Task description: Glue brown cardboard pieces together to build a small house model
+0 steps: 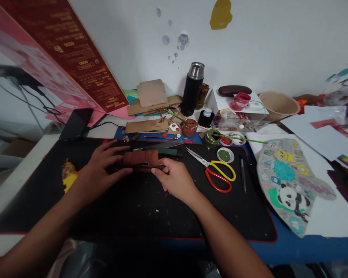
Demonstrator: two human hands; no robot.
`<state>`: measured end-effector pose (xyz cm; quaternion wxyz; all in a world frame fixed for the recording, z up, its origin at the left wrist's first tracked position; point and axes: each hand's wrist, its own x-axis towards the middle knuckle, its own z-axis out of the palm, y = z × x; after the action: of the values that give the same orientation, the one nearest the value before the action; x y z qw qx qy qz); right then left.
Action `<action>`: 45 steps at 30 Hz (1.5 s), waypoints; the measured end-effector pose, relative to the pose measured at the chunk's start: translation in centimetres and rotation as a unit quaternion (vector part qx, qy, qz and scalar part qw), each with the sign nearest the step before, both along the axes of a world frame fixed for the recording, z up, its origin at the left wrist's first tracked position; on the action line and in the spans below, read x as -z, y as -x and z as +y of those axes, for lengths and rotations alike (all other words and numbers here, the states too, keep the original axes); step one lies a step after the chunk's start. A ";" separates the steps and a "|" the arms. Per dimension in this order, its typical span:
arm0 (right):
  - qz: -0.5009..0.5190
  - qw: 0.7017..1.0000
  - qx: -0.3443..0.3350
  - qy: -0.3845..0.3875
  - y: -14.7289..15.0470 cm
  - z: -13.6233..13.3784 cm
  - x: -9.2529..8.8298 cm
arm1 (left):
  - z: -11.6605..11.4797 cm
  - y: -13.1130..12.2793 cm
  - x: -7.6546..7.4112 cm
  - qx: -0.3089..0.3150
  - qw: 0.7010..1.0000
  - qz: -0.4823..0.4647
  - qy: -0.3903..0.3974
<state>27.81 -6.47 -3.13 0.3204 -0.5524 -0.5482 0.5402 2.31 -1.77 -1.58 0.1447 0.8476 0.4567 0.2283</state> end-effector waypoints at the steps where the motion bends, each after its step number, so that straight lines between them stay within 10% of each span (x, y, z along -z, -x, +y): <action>1: 0.001 1.000 -0.002 0.005 0.0 0.0 0.0 | 0.0 -0.2 0.2 0.005 1.000 0.001 0.009; 24: 0.000 0.999 0.026 -0.019 0.3 0.3 0.4 | 0.1 -0.7 1.1 -0.025 0.985 -0.122 0.116; 45: 0.176 0.974 0.138 -0.034 0.3 -0.1 0.1 | -0.8 -0.6 -0.7 -0.092 0.979 -0.102 -0.152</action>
<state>27.52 -6.53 -3.24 0.5021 -0.5077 -0.4198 0.5602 2.96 -2.54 -0.89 0.0378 0.7861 0.4757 0.3928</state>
